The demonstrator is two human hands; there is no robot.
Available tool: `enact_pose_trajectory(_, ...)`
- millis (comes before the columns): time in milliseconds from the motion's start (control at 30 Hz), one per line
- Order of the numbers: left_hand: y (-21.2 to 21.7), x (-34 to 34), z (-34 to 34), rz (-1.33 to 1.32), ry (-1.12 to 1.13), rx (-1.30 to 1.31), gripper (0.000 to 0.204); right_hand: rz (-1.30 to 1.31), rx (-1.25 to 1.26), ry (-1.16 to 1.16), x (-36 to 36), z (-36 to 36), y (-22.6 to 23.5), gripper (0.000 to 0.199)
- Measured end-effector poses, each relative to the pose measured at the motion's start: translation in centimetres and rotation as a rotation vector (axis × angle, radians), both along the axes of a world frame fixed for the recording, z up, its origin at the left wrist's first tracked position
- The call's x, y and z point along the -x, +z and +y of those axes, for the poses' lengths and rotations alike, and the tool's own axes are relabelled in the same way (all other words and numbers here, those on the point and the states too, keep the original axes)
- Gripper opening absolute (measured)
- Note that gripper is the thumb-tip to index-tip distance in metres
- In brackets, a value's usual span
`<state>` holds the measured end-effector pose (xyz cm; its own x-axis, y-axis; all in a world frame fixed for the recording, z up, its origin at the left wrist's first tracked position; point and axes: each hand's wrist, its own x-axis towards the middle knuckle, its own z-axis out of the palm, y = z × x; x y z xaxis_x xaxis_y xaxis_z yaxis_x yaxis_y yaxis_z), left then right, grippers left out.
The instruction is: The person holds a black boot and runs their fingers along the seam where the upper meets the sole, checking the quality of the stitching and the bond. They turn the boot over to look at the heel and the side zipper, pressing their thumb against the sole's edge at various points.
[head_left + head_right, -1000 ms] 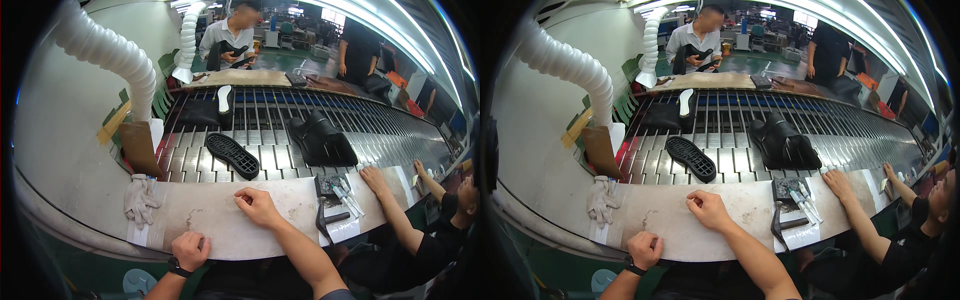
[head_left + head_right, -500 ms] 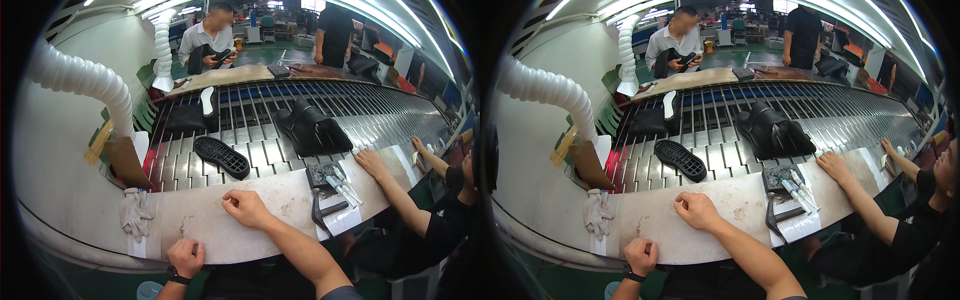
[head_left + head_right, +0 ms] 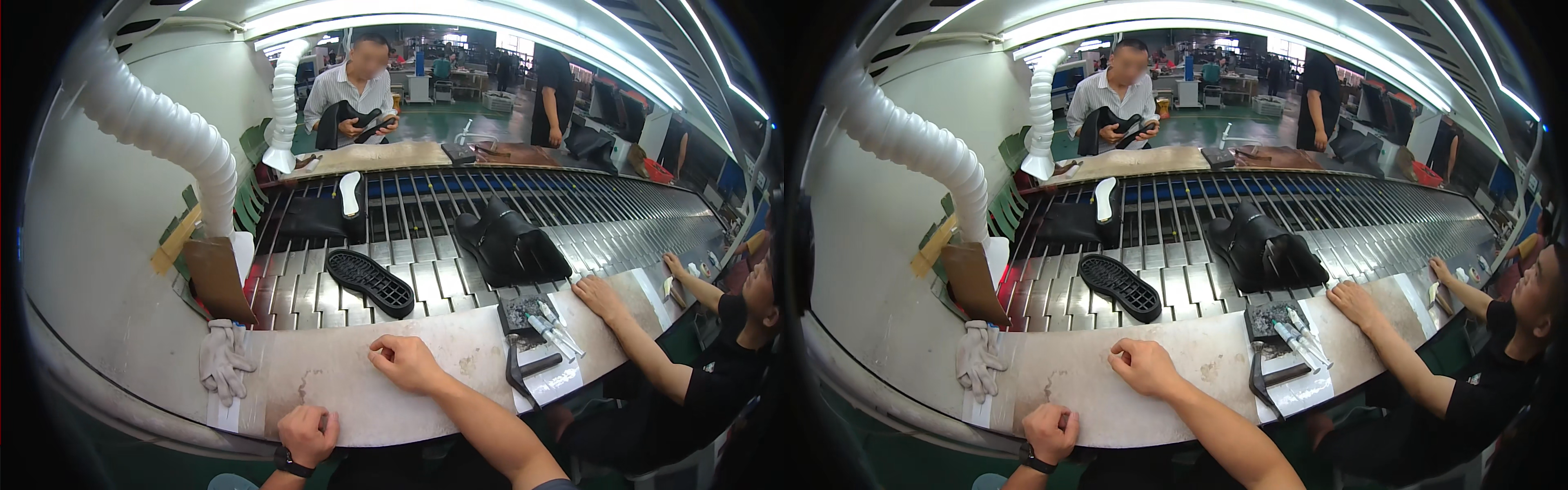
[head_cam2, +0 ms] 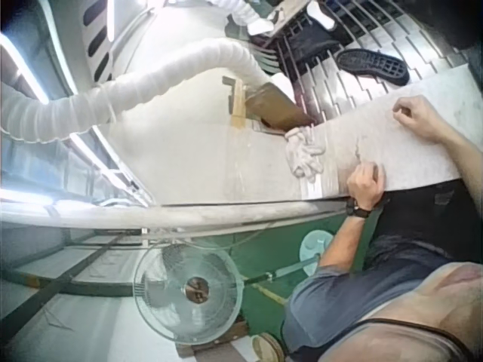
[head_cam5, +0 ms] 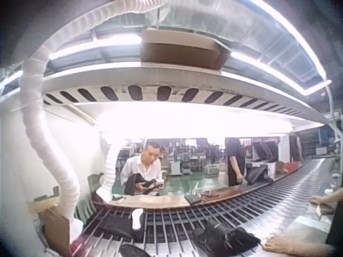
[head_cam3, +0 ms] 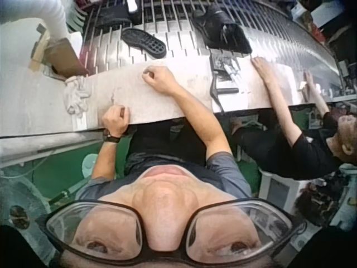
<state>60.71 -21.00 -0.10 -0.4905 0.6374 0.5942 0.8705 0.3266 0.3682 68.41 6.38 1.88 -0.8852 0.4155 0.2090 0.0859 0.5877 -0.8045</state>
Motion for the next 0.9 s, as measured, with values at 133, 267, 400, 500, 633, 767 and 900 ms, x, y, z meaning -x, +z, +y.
enact_pose_trajectory(133, 0.07, -0.17, -0.01, 0.004, -0.008, -0.014, 0.016, 0.006, -0.015, -0.008, -0.23, -0.09, 0.04, 0.029)
enact_pose_trajectory(267, 0.16, -0.33, 0.05, -0.001, 0.0, -0.019, 0.016, 0.014, 0.0, 0.005, -0.34, -0.03, 0.08, 0.03)
enact_pose_trajectory(400, 0.17, -0.21, -0.2, -0.002, 0.005, -0.005, 0.016, 0.031, 0.006, 0.009, -0.1, -0.14, 0.28, 0.029)
enact_pose_trajectory(500, 0.31, -0.11, -0.23, -0.008, 0.02, 0.016, 0.017, 0.038, 0.001, 0.008, -0.05, -0.2, 0.32, 0.028)
enact_pose_trajectory(633, 0.8, -0.07, -0.08, -0.021, 0.005, 0.008, 0.017, 0.033, 0.046, 0.001, -0.21, -0.25, 0.28, 0.029)
enact_pose_trajectory(767, 0.85, -0.13, -0.08, -0.021, -0.001, 0.007, 0.017, 0.021, 0.041, -0.003, -0.23, -0.2, 0.15, 0.029)
enact_pose_trajectory(900, 0.94, -0.13, -0.23, -0.022, 0.002, 0.018, 0.017, -0.008, 0.035, 0.005, -0.12, -0.23, 0.43, 0.03)
